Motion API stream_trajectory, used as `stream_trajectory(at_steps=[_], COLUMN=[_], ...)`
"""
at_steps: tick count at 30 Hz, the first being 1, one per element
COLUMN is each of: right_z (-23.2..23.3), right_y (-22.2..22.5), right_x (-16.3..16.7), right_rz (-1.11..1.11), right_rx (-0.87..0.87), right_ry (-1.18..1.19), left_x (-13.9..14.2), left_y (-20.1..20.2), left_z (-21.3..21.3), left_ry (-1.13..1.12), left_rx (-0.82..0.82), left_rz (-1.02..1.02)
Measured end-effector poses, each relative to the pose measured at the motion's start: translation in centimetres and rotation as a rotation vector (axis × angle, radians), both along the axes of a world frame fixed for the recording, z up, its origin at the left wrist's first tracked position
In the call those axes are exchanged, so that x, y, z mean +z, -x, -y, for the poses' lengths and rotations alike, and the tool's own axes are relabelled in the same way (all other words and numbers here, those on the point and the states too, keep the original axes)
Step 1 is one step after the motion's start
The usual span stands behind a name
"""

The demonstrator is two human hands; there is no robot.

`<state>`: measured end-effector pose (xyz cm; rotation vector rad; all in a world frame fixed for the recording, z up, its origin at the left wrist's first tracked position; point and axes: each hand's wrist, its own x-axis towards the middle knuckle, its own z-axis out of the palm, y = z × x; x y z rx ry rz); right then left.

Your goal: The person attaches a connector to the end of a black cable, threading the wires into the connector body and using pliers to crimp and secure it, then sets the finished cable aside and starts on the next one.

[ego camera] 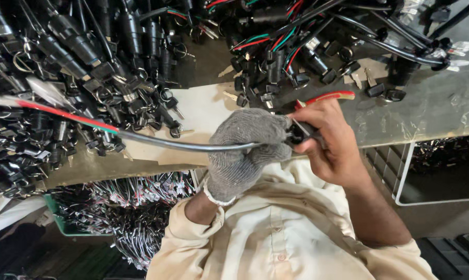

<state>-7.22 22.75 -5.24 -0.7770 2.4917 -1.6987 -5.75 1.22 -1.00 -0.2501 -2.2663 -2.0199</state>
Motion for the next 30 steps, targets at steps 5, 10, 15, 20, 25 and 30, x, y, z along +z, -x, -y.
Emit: stream_trajectory(at_steps=[5,10,15,20,25,30], right_z=[0.2,0.2,0.2,0.2,0.1,-0.2], right_y=[0.3,0.1,-0.2,-0.5,-0.7,-0.4], right_x=[1.2,1.6,1.2,1.4,1.7,0.9], right_rz=[0.001,0.035,-0.008,0.055,0.165,0.632], right_rx=[0.057,0.045,0.048,0.037,0.029,0.029], right_ry=[0.074,-0.03,-0.011,-0.008,0.05,0.266], left_x=[-0.4,0.6,1.7,1.2,1.1,2.1], left_y=[0.3,0.4,1.0,1.0,1.1,1.0], left_z=[-0.1,0.4,0.9,1.0,0.9,-1.0], left_ry=[0.166,-0.31,0.248,0.383,0.405,0.37], left_rx=[0.086,-0.041,-0.142,-0.161,-0.175,-0.048], left_rz=[-0.099,0.466,0.151,-0.013,-0.045,0.014])
